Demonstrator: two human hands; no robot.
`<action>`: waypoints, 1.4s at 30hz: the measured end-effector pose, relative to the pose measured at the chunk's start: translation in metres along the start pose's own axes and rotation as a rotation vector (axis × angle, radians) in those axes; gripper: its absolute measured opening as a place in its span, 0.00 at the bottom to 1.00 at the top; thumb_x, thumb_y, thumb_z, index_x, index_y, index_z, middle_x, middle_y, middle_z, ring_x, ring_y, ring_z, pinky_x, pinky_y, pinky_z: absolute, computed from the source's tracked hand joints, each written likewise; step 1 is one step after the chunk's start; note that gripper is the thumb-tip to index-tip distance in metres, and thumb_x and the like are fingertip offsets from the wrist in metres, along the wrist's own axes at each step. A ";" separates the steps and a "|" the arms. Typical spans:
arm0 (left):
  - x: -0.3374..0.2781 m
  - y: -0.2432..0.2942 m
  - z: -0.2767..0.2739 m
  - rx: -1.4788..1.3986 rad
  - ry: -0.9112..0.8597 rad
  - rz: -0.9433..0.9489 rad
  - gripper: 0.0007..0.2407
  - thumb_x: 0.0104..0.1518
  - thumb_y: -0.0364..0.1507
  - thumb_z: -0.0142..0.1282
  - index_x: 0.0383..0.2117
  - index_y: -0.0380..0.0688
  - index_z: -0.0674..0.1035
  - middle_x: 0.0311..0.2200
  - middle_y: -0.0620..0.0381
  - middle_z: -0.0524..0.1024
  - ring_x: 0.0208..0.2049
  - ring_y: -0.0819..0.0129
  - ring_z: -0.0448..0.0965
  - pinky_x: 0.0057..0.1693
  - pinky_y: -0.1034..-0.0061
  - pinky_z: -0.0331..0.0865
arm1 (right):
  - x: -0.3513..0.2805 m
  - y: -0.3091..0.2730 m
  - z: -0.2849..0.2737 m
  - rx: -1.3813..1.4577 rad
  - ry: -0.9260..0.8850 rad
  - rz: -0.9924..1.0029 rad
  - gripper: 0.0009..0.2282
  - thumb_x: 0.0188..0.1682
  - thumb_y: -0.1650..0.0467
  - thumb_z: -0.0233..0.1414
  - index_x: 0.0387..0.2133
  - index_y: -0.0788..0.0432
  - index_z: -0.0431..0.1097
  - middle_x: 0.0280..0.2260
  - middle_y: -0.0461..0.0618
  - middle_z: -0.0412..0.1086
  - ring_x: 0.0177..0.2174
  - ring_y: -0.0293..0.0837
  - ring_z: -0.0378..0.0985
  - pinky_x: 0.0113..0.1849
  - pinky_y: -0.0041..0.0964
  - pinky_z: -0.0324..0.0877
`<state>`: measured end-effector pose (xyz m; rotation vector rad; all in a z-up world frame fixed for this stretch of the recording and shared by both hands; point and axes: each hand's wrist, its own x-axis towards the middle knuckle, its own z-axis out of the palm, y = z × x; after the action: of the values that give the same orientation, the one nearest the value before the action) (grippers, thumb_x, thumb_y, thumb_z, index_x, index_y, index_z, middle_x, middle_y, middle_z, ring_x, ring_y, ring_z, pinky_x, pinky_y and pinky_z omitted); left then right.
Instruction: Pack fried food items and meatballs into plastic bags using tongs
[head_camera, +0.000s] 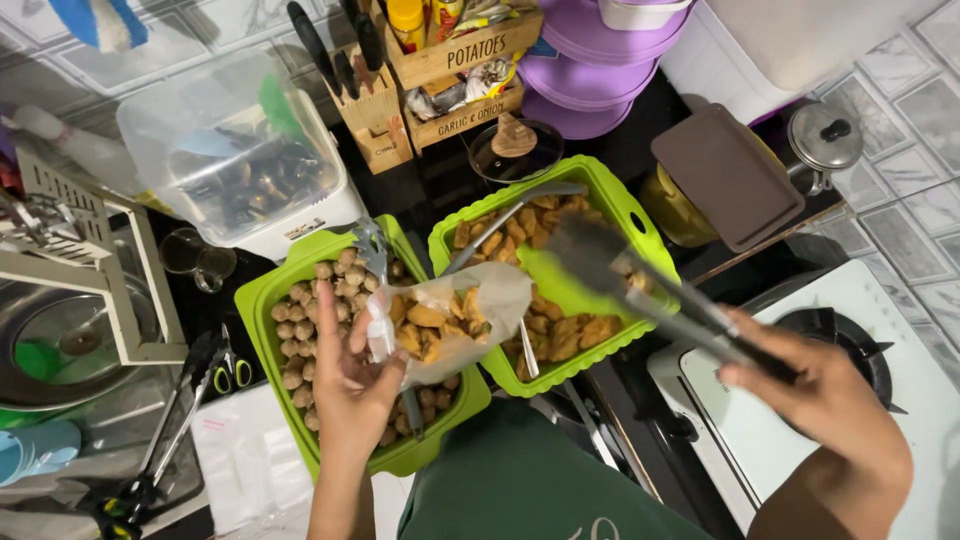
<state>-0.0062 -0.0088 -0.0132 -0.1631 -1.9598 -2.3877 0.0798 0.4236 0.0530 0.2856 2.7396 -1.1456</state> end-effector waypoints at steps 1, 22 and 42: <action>0.000 0.001 0.001 0.000 -0.002 0.001 0.44 0.53 0.08 0.52 0.73 0.58 0.43 0.65 0.37 0.68 0.43 0.76 0.73 0.40 0.80 0.66 | 0.006 -0.015 0.002 0.001 0.002 0.001 0.31 0.36 0.68 0.62 0.59 0.48 0.68 0.54 0.45 0.76 0.41 0.38 0.84 0.53 0.33 0.73; 0.002 0.013 0.009 0.120 0.046 -0.036 0.43 0.53 0.10 0.53 0.73 0.58 0.43 0.63 0.36 0.69 0.30 0.77 0.70 0.33 0.80 0.64 | 0.119 0.034 0.114 -0.805 -0.139 0.367 0.29 0.56 0.55 0.44 0.66 0.53 0.48 0.43 0.53 0.69 0.32 0.48 0.80 0.29 0.36 0.82; 0.002 0.014 0.013 0.098 -0.019 -0.016 0.44 0.52 0.08 0.52 0.72 0.61 0.43 0.65 0.35 0.67 0.27 0.80 0.70 0.29 0.83 0.62 | 0.104 0.197 0.169 -0.767 0.381 0.004 0.24 0.52 0.55 0.50 0.63 0.39 0.63 0.45 0.47 0.74 0.36 0.51 0.82 0.29 0.51 0.77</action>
<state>-0.0057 0.0014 0.0033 -0.1674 -2.0886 -2.3018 0.0370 0.4496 -0.2222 0.4249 3.2356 0.0333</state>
